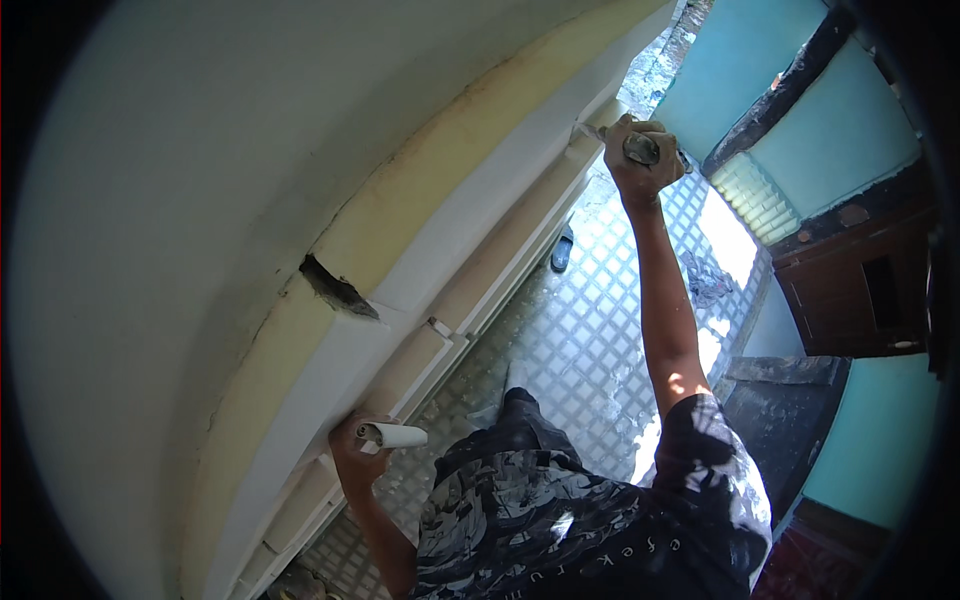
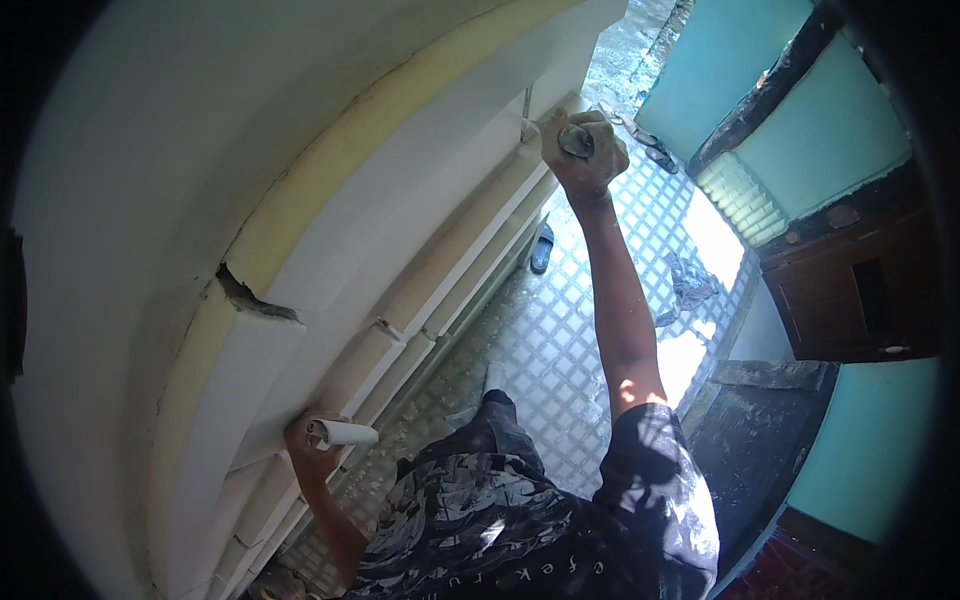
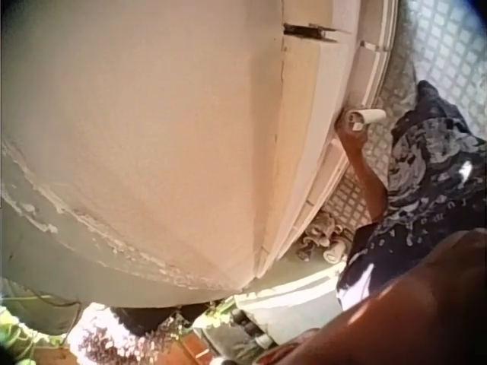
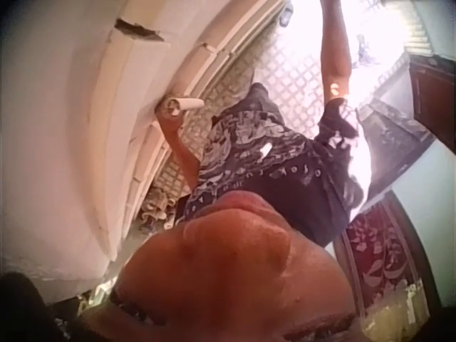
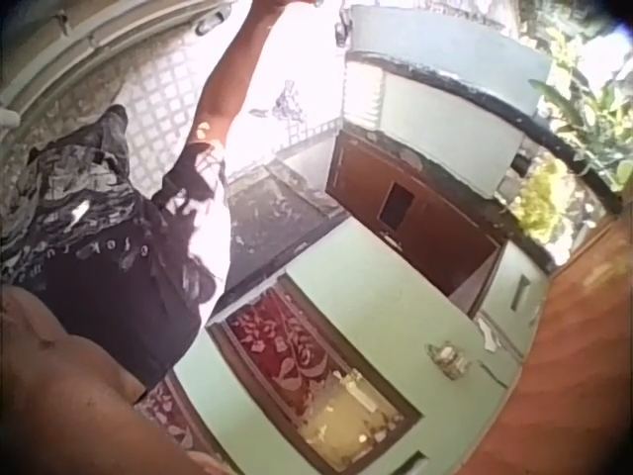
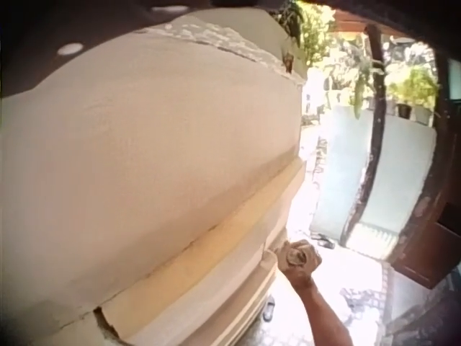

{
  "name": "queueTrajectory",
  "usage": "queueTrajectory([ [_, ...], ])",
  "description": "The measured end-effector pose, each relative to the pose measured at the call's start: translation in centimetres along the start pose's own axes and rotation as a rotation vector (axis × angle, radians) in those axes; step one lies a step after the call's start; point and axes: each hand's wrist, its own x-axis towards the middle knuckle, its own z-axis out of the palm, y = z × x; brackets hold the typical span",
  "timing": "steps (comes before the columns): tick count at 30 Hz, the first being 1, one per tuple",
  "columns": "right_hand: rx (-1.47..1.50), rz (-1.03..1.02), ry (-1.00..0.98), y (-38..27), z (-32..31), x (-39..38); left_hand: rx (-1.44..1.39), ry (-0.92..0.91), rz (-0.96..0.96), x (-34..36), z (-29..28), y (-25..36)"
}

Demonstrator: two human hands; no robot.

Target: Apply wall putty or filler to architectural features of a wall using a putty knife and a piece of cardboard or wood.

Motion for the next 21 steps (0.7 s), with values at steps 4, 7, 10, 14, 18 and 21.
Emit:
queueTrajectory([
  [4,-0.191,0.132,-0.069,-0.1,-0.3,0.7,0.064,-0.028,0.086,0.0,-0.5,-0.9],
  [7,-0.003,0.103,-0.038,0.2,0.0,0.1,0.041,-0.043,0.037,0.2,-0.3,-0.7],
  [10,-0.078,0.048,-0.118,0.9,0.3,-1.3,0.013,-0.032,0.056,0.1,-0.3,-1.0],
  [14,0.067,0.075,0.005,0.5,0.0,-1.0,0.019,-0.034,0.034,-0.1,-0.1,-0.7],
  [18,-0.092,-0.01,-0.211,0.8,0.3,-0.8,0.01,-0.041,0.036,0.2,-0.1,0.8],
  [21,0.211,0.073,-0.008,0.7,0.8,-0.1,-0.032,-0.063,-0.009,0.2,-0.2,0.8],
])
